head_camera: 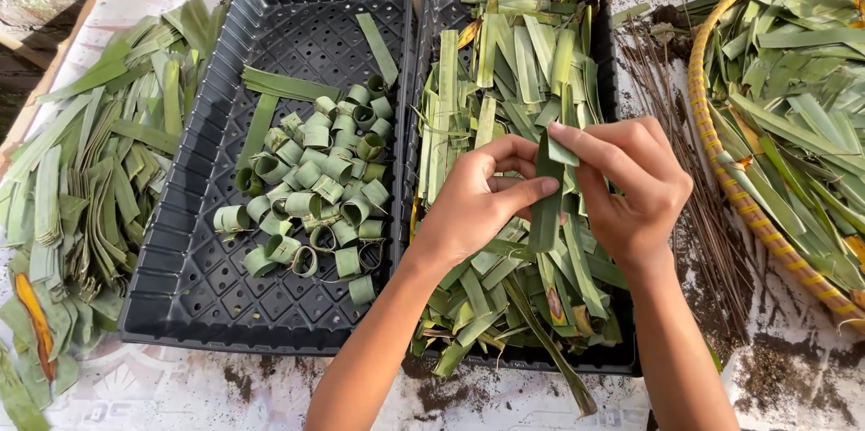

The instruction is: Folding and rolling long green leaves into small circular containers and placing them in a tray.

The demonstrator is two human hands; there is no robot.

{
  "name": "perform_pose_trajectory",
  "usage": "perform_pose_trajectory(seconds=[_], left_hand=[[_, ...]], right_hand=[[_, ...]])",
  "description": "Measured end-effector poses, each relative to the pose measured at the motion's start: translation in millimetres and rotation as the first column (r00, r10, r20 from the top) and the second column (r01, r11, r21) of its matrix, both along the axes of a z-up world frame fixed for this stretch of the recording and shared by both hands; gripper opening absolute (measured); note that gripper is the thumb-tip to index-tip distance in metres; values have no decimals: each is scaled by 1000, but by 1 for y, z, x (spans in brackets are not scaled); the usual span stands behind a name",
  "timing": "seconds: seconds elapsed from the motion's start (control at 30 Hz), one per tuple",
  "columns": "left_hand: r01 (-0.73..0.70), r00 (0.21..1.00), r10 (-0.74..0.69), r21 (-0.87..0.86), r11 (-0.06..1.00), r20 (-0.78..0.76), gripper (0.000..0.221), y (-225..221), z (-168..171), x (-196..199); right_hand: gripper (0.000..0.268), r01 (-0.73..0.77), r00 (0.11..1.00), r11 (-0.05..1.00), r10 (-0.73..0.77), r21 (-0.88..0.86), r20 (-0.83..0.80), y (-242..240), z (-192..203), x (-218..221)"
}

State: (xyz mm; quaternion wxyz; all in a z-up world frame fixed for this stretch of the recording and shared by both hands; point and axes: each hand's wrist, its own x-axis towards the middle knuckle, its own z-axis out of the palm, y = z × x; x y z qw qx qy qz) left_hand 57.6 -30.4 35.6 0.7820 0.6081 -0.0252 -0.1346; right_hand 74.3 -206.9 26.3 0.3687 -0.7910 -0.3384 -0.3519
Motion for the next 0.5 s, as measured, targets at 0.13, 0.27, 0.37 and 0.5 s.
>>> perform_pose_trajectory(seconds=[0.13, 0.27, 0.37, 0.5], left_hand=[[-7, 986, 16, -58, 998, 165, 25, 9, -9, -2], [40, 985, -34, -31, 999, 169, 38, 13, -17, 4], [9, 987, -7, -16, 1000, 159, 32, 12, -19, 2], [-65, 986, 56, 54, 996, 156, 20, 12, -19, 4]], right_hand=[[29, -32, 979, 999, 23, 42, 204, 3, -14, 14], [34, -14, 954, 1000, 9, 14, 300, 3, -30, 22], [34, -26, 954, 999, 15, 32, 298, 7, -35, 25], [29, -17, 956, 1000, 15, 4, 291, 12, -31, 22]])
